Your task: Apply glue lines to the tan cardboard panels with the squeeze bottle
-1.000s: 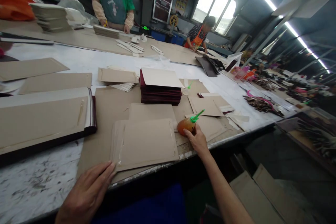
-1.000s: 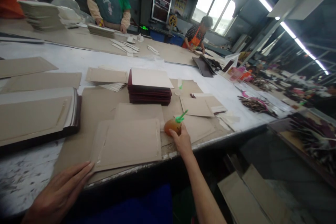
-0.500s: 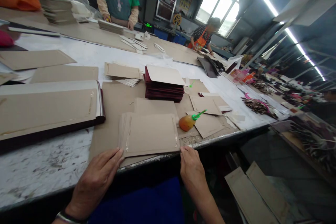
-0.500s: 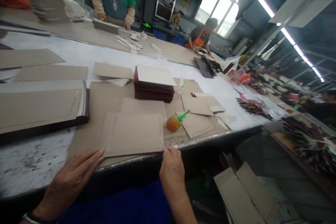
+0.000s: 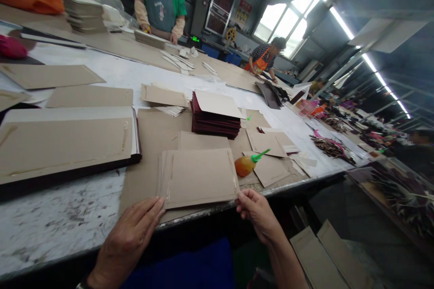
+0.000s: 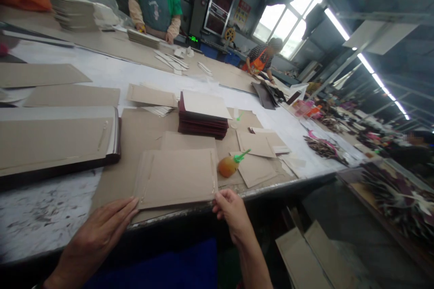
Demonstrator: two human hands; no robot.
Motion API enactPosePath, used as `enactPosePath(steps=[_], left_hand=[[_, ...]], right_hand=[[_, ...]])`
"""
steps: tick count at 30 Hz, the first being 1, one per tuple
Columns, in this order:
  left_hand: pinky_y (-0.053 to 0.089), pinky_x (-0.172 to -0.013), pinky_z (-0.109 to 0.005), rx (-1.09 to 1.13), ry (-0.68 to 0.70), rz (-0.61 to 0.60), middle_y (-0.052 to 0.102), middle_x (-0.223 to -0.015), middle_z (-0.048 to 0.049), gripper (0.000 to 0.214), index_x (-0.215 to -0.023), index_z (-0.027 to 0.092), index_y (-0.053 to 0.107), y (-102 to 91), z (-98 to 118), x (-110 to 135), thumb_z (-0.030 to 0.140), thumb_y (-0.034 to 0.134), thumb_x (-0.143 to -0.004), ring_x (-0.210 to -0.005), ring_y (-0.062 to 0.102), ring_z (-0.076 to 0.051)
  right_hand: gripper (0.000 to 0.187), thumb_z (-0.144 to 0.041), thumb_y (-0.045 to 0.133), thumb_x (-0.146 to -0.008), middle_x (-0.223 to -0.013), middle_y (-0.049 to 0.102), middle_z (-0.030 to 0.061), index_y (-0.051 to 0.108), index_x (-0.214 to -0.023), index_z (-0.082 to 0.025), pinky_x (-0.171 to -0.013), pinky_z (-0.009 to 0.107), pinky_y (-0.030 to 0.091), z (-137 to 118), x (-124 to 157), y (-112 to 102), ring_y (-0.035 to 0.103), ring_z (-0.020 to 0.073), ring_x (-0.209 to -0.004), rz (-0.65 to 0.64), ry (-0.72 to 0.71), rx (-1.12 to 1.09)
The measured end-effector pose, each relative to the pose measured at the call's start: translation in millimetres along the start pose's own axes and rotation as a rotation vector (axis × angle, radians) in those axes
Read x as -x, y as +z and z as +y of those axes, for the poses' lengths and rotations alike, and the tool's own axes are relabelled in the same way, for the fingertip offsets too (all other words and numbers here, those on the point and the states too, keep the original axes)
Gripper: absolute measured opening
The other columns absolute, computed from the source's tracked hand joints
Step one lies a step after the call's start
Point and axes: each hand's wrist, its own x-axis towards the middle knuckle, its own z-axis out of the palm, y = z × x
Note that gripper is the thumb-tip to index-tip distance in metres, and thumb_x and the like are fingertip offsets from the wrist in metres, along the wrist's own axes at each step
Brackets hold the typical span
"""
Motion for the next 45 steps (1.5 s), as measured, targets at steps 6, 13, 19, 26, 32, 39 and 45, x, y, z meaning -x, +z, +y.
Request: enactPosePath(steps=[6,13,19,26,32,39,45], left_hand=[[0.051,-0.088,-0.031,0.010,-0.121,0.047,0.068,-0.100,-0.0069,0.021,-0.109,0.013,0.060,1.6,5.7,-1.1,0.015,0.046,-0.094,-0.093,0.064,-0.017],[0.056,-0.084,-0.029,0.024,-0.199,0.075,0.070,-0.097,-0.0058,0.019,-0.108,0.016,0.060,2.4,5.4,-0.6,0.019,0.047,-0.094,-0.091,0.067,-0.016],[0.057,-0.081,-0.025,0.098,-0.286,0.075,0.070,-0.095,-0.0046,0.022,-0.110,0.017,0.057,-1.6,4.5,-6.0,0.029,0.044,-0.096,-0.088,0.068,-0.015],[0.056,-0.082,-0.027,0.071,-0.316,0.049,0.070,-0.104,-0.0064,0.033,-0.120,0.016,0.053,-2.2,5.6,-2.2,0.035,0.041,-0.097,-0.091,0.068,-0.017],[0.055,-0.084,-0.033,-0.005,-0.247,0.086,0.068,-0.106,-0.0098,0.039,-0.123,0.015,0.052,6.2,2.0,5.6,0.037,0.030,-0.099,-0.093,0.068,-0.021],[0.054,-0.084,-0.035,-0.058,-0.229,0.048,0.067,-0.107,-0.0110,0.041,-0.123,0.016,0.051,8.9,2.4,9.9,0.036,0.025,-0.099,-0.094,0.067,-0.022],[0.052,-0.090,-0.038,0.029,-0.332,0.008,0.066,-0.112,-0.0077,0.039,-0.126,0.023,0.051,13.7,-4.0,20.7,0.042,0.035,-0.096,-0.097,0.066,-0.023]], right_hand=[[0.049,-0.061,0.076,-0.063,-0.054,0.058,-0.0002,0.061,-0.066,-0.015,-0.042,0.016,0.034,3.3,-1.2,-2.1,0.045,0.0065,-0.044,-0.139,0.122,-0.109],[0.046,-0.054,0.086,-0.052,-0.064,0.062,-0.0004,0.062,-0.067,-0.018,-0.048,0.018,0.043,8.4,-5.7,-1.9,0.055,0.0092,-0.054,-0.152,0.246,-0.255],[0.050,-0.068,0.060,-0.072,-0.051,0.050,-0.0031,0.049,-0.062,-0.021,-0.046,0.024,0.035,9.0,-8.0,-2.7,0.045,0.0121,-0.047,-0.178,-0.023,0.175],[0.035,-0.048,0.036,-0.089,-0.062,0.042,-0.0027,0.034,-0.064,-0.024,-0.058,0.029,0.035,-10.3,1.6,-11.1,0.045,0.0166,-0.060,-0.205,-0.302,0.573],[0.029,-0.036,0.035,-0.091,-0.065,0.044,-0.0018,0.035,-0.065,-0.023,-0.061,0.031,0.028,-20.4,-0.2,-13.2,0.043,0.0173,-0.063,-0.285,-0.421,0.729],[0.029,-0.033,0.045,-0.086,-0.057,0.039,-0.0042,0.037,-0.060,-0.022,-0.056,0.029,0.025,-6.9,-9.6,-13.4,0.037,0.0147,-0.055,-0.271,-0.410,0.519],[0.034,-0.047,0.053,-0.084,-0.056,0.054,-0.0025,0.045,-0.062,-0.022,-0.055,0.026,0.040,4.1,-15.1,-5.5,0.053,0.0140,-0.053,-0.275,-0.320,0.091]])
